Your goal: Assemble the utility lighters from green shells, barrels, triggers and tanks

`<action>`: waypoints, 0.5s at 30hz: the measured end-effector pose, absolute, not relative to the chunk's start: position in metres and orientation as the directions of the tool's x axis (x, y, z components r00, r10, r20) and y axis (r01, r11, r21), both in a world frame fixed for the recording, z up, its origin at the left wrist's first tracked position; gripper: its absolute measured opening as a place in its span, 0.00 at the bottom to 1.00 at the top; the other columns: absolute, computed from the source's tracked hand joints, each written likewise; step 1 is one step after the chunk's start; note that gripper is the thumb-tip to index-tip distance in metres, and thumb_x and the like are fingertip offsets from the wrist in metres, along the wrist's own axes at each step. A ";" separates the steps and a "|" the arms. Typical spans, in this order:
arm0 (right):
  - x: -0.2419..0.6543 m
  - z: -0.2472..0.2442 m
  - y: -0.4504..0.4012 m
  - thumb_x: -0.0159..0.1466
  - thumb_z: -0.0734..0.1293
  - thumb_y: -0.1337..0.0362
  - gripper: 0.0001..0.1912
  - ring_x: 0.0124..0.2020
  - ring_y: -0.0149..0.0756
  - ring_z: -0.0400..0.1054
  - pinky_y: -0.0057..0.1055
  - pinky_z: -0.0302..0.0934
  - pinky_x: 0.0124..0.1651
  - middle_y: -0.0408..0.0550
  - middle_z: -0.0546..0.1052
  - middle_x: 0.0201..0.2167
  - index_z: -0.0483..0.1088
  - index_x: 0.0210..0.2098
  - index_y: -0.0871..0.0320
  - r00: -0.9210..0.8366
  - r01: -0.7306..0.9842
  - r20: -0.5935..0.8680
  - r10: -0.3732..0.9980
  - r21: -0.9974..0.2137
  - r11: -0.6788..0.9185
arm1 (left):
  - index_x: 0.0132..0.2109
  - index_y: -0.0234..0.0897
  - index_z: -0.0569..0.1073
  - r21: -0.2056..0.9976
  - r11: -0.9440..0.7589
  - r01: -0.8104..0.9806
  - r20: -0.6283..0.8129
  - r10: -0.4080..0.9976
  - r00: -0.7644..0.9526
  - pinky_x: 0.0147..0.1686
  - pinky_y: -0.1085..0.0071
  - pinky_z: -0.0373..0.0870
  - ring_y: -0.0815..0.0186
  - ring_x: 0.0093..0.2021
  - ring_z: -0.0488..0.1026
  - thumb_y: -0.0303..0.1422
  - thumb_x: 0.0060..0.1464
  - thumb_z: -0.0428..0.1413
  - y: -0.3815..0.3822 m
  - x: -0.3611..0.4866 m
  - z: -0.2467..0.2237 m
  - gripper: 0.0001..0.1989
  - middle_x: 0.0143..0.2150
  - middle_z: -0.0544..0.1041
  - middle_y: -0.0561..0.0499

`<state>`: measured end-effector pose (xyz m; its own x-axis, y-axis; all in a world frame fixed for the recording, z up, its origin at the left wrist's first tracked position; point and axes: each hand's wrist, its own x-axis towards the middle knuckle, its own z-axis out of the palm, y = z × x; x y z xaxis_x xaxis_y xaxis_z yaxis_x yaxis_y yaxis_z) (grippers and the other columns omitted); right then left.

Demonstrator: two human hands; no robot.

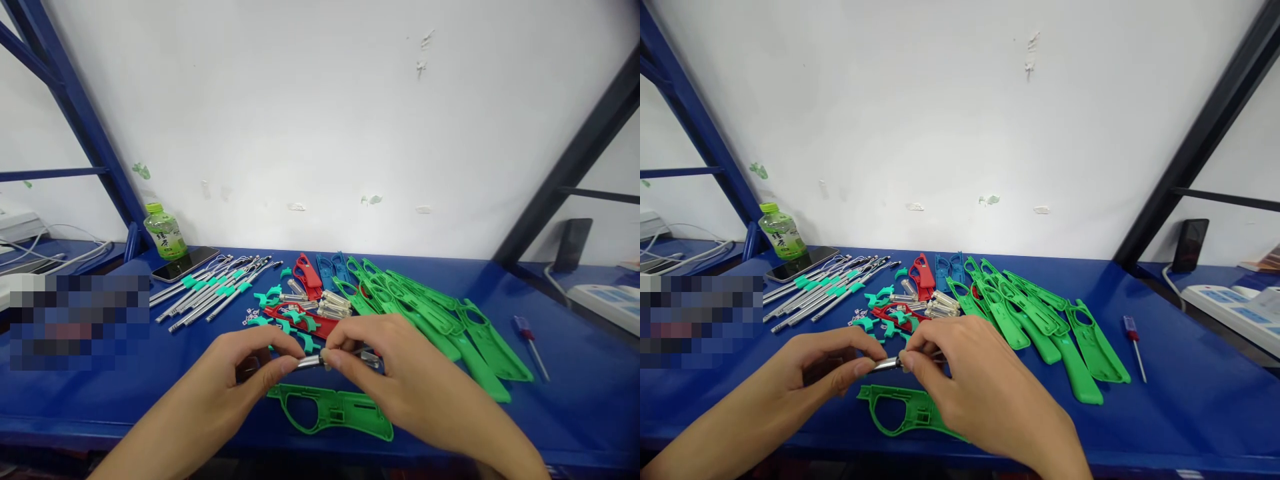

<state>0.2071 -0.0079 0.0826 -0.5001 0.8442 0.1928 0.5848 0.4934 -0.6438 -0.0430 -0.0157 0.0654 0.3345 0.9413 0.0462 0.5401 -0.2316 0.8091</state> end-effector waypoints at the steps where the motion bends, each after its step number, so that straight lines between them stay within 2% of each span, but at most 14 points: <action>1: 0.207 0.082 -0.008 0.78 0.67 0.61 0.12 0.32 0.30 0.69 0.31 0.57 0.38 0.34 0.81 0.31 0.79 0.38 0.51 -0.499 0.588 0.185 0.846 -0.645 0.488 | 0.47 0.48 0.86 0.806 -0.222 0.549 0.034 0.943 0.331 0.36 0.71 0.68 0.62 0.38 0.77 0.51 0.68 0.56 -0.016 -0.043 0.065 0.18 0.39 0.85 0.54; 5: 0.206 0.082 -0.008 0.77 0.67 0.60 0.12 0.31 0.29 0.67 0.31 0.56 0.37 0.34 0.80 0.30 0.79 0.37 0.51 -0.503 0.597 0.157 0.850 -0.648 0.473 | 0.48 0.47 0.85 0.790 -0.188 0.583 0.000 0.952 0.308 0.40 0.68 0.71 0.58 0.42 0.80 0.53 0.66 0.57 -0.016 -0.043 0.064 0.20 0.42 0.86 0.52; 15: 0.206 0.085 -0.007 0.77 0.66 0.62 0.14 0.26 0.28 0.61 0.31 0.51 0.30 0.35 0.75 0.25 0.78 0.35 0.53 -0.493 0.607 0.097 0.864 -0.674 0.422 | 0.46 0.47 0.85 0.828 -0.209 0.520 0.042 0.948 0.315 0.42 0.69 0.75 0.59 0.42 0.80 0.47 0.64 0.61 -0.017 -0.044 0.057 0.13 0.42 0.87 0.53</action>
